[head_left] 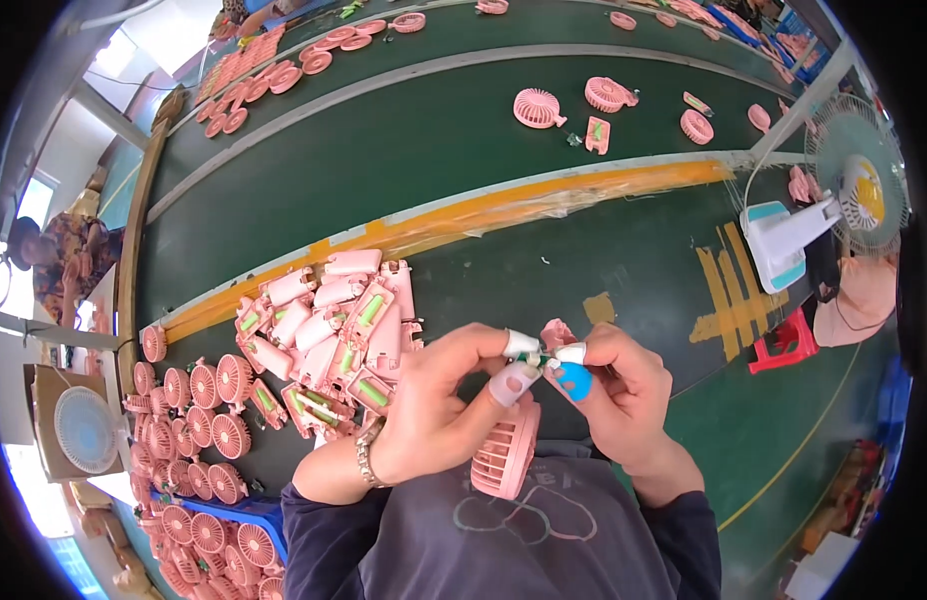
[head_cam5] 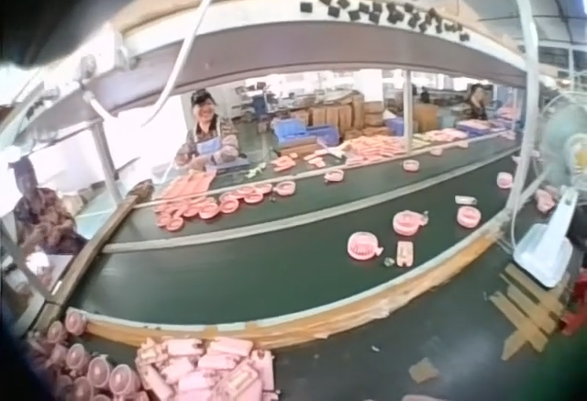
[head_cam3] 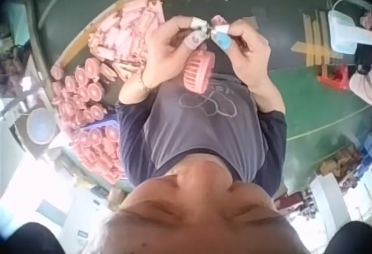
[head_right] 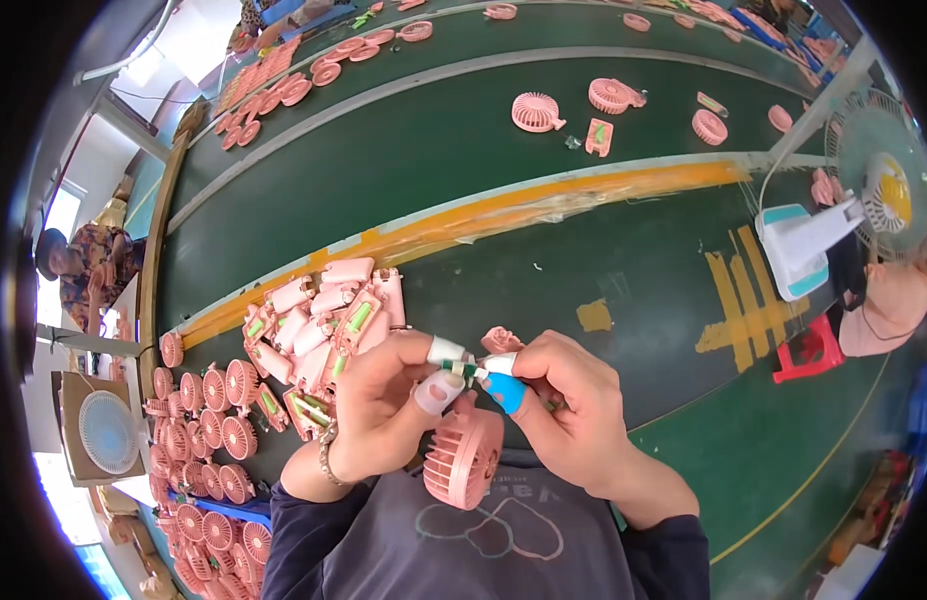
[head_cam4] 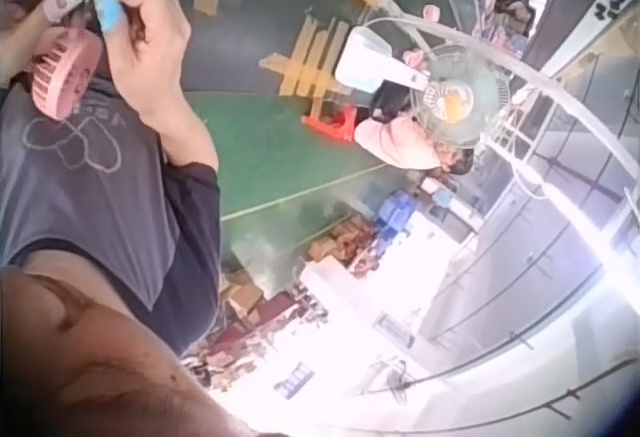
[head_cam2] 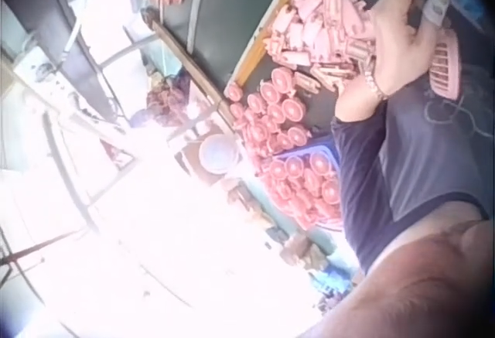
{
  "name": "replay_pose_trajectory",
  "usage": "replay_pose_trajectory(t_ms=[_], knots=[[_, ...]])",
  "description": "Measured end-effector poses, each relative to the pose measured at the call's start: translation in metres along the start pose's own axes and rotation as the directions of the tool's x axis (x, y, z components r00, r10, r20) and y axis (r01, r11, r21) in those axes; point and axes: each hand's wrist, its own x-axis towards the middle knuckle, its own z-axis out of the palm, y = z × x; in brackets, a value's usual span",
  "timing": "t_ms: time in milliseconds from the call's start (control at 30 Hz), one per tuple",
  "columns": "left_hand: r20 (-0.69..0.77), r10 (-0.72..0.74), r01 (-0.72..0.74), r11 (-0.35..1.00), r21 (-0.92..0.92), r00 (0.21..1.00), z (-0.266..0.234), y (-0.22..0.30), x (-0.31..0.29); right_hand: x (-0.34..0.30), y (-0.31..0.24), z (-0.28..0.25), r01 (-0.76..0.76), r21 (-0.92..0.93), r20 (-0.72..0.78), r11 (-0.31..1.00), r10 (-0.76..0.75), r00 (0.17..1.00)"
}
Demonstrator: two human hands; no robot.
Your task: The person assembles handheld mini fans on a production line by connecting small circuit boards, attaching wiring, and fitting fan heads into plastic casings with batteries by hand.
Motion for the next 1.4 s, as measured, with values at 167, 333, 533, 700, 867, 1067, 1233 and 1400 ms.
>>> replay_pose_trajectory(t_ms=[167,333,533,700,867,1067,1233,1400], knots=[[0.077,0.18,-0.192,0.961,0.198,0.981,0.004,0.005,-0.01,-0.005,-0.012,-0.011,0.029,-0.008,0.05,1.0,-0.028,0.998],[0.1,0.33,-0.344,0.879,0.329,0.939,0.005,0.014,-0.01,-0.003,-0.02,-0.014,0.064,-0.072,0.089,0.995,-0.057,0.994],[0.144,0.4,-0.421,0.793,0.439,0.905,-0.001,0.014,-0.009,0.002,-0.016,-0.011,0.247,-0.197,0.08,0.949,-0.236,0.969],[0.023,0.385,-0.372,0.872,0.318,0.923,0.0,0.003,-0.016,-0.003,-0.022,-0.009,-0.005,0.069,0.12,0.998,-0.004,0.993],[-0.036,0.362,-0.345,0.911,0.225,0.931,0.016,0.014,-0.019,-0.005,-0.024,-0.004,-0.073,0.24,0.099,0.968,0.05,0.994],[0.066,0.405,-0.396,0.829,0.396,0.912,0.011,0.009,-0.016,-0.007,-0.012,-0.011,0.034,0.089,0.115,0.995,-0.044,0.992],[0.087,0.348,-0.356,0.864,0.356,0.933,0.009,0.008,-0.018,-0.007,-0.013,-0.009,0.052,0.032,0.069,0.998,-0.054,0.996],[0.038,0.279,-0.279,0.922,0.269,0.959,0.013,0.009,-0.02,-0.005,-0.008,-0.012,0.107,-0.071,0.105,0.992,-0.099,0.99]])
